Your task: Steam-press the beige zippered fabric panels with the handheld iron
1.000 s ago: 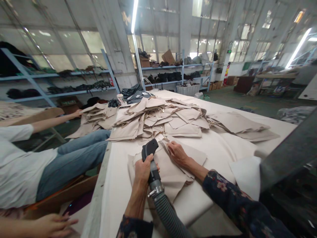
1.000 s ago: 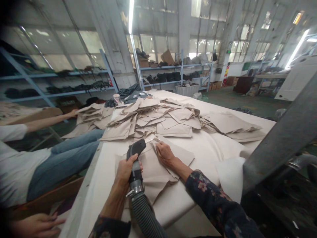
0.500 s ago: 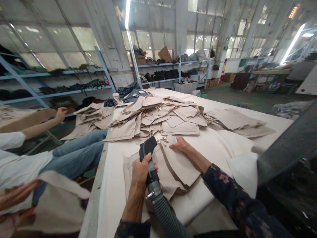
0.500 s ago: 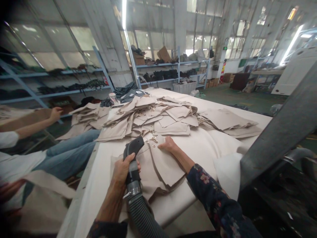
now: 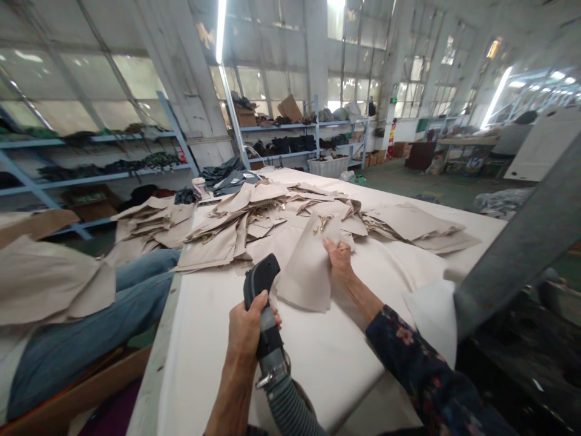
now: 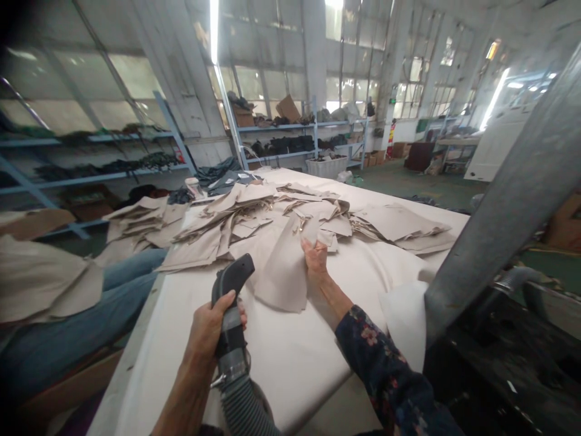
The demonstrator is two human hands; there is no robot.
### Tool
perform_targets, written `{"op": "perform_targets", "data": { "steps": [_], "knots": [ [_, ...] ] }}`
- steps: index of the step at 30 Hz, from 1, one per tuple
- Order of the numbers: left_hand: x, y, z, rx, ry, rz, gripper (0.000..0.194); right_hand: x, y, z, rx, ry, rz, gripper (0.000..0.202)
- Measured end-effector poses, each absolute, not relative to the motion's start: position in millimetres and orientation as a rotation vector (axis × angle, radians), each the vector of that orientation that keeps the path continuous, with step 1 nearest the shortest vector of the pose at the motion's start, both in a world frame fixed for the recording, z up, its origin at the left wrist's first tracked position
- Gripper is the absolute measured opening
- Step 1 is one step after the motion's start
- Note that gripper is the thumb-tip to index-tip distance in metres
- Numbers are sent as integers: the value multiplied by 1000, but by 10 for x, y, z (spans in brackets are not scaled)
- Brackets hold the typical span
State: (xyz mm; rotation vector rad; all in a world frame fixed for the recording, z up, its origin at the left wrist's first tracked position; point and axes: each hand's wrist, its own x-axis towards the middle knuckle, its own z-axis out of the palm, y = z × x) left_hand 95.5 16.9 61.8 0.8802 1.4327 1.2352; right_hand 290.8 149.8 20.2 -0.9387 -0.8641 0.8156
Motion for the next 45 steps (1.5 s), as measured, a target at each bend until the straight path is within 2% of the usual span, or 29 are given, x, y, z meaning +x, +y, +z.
{"op": "perform_targets", "data": {
  "steps": [16,31,45],
  "knots": [
    [1164,138,552,982,1306,1196,31,2672,1222,220,-836,-1131,1212,31],
    [1095,146,573,962,1379,1232,29,2679,1131,312,-883,-1475,1093,34],
    [938,186,613,795,1485,1390,30,2733,1137,239,-907,-1566,1304,31]
  ]
}}
